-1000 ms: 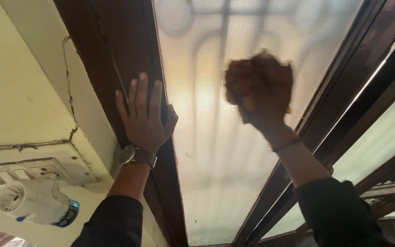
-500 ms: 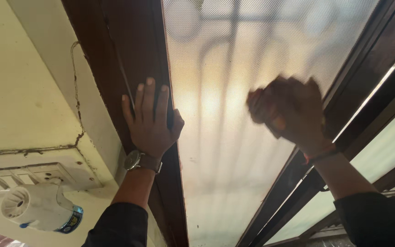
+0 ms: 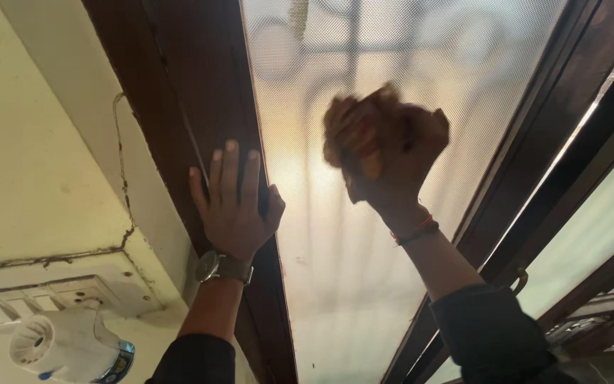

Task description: The person wipes the metal frame and mesh screen of a window using a cloth. They clean the top, sides, and lower sections of the frame, moving the cloth along the edges and across the mesh surface.

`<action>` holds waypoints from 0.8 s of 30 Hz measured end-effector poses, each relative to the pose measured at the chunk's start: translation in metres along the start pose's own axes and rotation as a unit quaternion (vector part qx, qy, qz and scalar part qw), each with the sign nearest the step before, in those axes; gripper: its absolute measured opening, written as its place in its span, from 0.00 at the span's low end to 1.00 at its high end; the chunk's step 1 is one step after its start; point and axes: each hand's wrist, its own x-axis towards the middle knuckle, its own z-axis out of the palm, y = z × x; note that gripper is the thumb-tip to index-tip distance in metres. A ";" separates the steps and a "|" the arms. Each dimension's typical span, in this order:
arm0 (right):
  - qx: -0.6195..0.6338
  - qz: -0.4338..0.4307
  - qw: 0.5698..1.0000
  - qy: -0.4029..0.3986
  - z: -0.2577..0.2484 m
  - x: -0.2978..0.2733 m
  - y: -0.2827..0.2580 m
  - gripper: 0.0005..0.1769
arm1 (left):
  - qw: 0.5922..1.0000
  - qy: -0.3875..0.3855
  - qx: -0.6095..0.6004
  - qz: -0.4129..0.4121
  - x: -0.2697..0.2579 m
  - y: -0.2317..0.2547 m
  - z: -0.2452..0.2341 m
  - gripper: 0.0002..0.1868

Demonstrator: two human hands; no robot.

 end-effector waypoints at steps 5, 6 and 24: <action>0.199 0.115 0.973 -0.003 0.041 -0.017 -0.034 0.32 | 1.000 -0.004 -0.023 0.001 0.001 0.000 -0.005 0.29; 0.163 0.054 0.982 -0.082 0.031 -0.015 -0.044 0.30 | 0.999 0.000 -0.035 0.001 0.004 0.001 -0.007 0.30; -0.191 0.073 0.972 -0.112 -0.102 -0.010 0.147 0.41 | 0.951 -0.060 -0.304 0.020 0.056 0.141 0.010 0.45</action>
